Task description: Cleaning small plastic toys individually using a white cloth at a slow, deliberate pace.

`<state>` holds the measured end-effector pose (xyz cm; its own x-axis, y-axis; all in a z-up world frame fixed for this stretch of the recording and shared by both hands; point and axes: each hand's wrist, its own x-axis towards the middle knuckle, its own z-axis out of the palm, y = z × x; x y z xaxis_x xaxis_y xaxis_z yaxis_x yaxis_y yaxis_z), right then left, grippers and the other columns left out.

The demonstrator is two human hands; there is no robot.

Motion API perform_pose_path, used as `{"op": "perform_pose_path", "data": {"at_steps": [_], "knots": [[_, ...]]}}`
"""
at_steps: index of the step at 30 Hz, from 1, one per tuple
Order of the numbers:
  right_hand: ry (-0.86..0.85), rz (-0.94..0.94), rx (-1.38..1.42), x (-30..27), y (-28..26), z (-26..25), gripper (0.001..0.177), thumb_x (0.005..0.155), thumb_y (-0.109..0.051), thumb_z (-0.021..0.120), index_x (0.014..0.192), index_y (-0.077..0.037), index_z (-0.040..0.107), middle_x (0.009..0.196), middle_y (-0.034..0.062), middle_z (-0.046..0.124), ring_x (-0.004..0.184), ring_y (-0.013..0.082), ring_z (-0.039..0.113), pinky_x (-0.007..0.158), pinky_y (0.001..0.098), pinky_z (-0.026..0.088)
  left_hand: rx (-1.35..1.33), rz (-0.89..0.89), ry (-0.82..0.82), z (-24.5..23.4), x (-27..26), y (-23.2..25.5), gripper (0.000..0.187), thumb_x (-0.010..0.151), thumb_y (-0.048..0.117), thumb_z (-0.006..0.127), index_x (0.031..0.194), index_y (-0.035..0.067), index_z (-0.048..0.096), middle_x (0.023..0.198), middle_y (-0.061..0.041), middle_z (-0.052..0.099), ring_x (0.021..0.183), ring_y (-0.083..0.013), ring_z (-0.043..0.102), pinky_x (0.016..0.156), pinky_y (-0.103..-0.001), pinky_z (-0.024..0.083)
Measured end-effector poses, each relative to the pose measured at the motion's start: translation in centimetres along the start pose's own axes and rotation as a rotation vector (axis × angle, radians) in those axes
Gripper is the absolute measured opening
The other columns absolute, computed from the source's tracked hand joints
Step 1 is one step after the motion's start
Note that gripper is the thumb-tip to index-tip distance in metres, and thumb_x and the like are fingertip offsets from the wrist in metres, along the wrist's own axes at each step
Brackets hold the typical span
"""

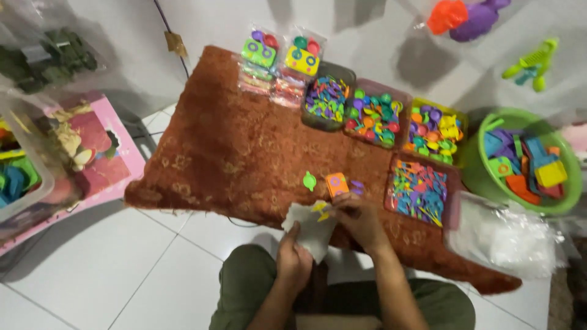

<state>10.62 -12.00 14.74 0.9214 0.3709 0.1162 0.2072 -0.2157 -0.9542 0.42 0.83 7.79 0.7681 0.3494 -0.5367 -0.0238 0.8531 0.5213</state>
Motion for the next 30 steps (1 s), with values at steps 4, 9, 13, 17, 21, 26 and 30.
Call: {"op": "perform_pose_path", "data": {"at_steps": [4,9,13,17,21,26,30], "knots": [[-0.022,0.044,-0.224,-5.0,-3.4,-0.2,0.006,0.085,-0.013,0.078,0.085,-0.007,0.080,0.090,0.0052,0.075,0.093,0.0181,0.071,0.088,0.0299,0.054,-0.290,-0.234,-0.090,3.6,-5.5,3.8,0.042,0.096,0.019,0.054,0.129,-0.006,0.061,0.126,-0.023,0.068,0.114,-0.0330,0.065,0.100,-0.043,0.052],[0.130,-0.211,-0.282,-9.9,-6.2,-0.9,0.013,0.093,-0.010,0.069,0.104,-0.007,0.076,0.112,0.0100,0.072,0.104,0.0221,0.072,0.093,0.0306,0.054,-0.048,-0.341,-0.095,2.4,-8.6,3.0,0.025,0.095,0.032,0.063,0.103,0.010,0.071,0.087,-0.011,0.076,0.071,-0.0243,0.071,0.057,-0.031,0.048],[-0.050,-0.533,-0.474,-12.0,-6.5,-1.7,0.018,0.097,-0.002,0.061,0.111,-0.005,0.071,0.118,0.0126,0.071,0.106,0.0312,0.070,0.093,0.0423,0.052,-0.049,-0.315,-0.145,3.3,-12.5,3.8,0.037,0.095,0.024,0.059,0.123,0.002,0.068,0.110,-0.014,0.074,0.095,-0.0265,0.070,0.083,-0.034,0.053],[-0.105,-0.594,-0.523,-13.8,-7.7,-1.6,0.020,0.098,0.000,0.054,0.111,0.000,0.069,0.113,0.0159,0.068,0.100,0.0335,0.066,0.091,0.0428,0.052,0.106,-0.227,0.003,1.9,-13.2,2.3,0.044,0.095,0.025,0.069,0.073,0.018,0.032,0.061,0.005,0.015,0.045,-0.0095,0.020,0.045,-0.029,0.018],[0.031,-0.649,-0.597,-15.3,-9.5,-1.4,0.007,0.095,0.003,0.063,0.100,0.005,0.066,0.109,0.0182,0.066,0.096,0.0345,0.065,0.090,0.0425,0.053,0.128,-0.178,0.021,1.9,-15.2,2.1,0.051,0.096,0.020,0.070,0.066,0.018,0.028,0.065,0.003,0.016,0.050,-0.0076,0.019,0.045,-0.026,0.018],[-0.003,-0.733,-0.532,-17.7,-9.5,-1.1,0.014,0.097,0.005,0.053,0.101,0.009,0.066,0.103,0.0218,0.067,0.094,0.0371,0.066,0.088,0.0445,0.056,0.126,-0.201,0.017,1.5,-16.6,1.6,0.047,0.095,0.020,0.071,0.069,0.018,0.033,0.061,0.004,0.016,0.043,-0.0075,0.021,0.039,-0.026,0.019],[0.069,-0.737,-0.570,-19.3,-10.6,-1.1,0.015,0.090,0.014,0.058,0.098,0.007,0.068,0.103,0.0181,0.065,0.092,0.0327,0.067,0.085,0.0402,0.057,0.117,-0.273,-0.127,1.0,-17.9,1.7,0.031,0.099,0.022,0.067,0.079,0.016,0.044,0.059,0.008,0.016,0.041,-0.0044,0.022,0.037,-0.023,0.019]]}}
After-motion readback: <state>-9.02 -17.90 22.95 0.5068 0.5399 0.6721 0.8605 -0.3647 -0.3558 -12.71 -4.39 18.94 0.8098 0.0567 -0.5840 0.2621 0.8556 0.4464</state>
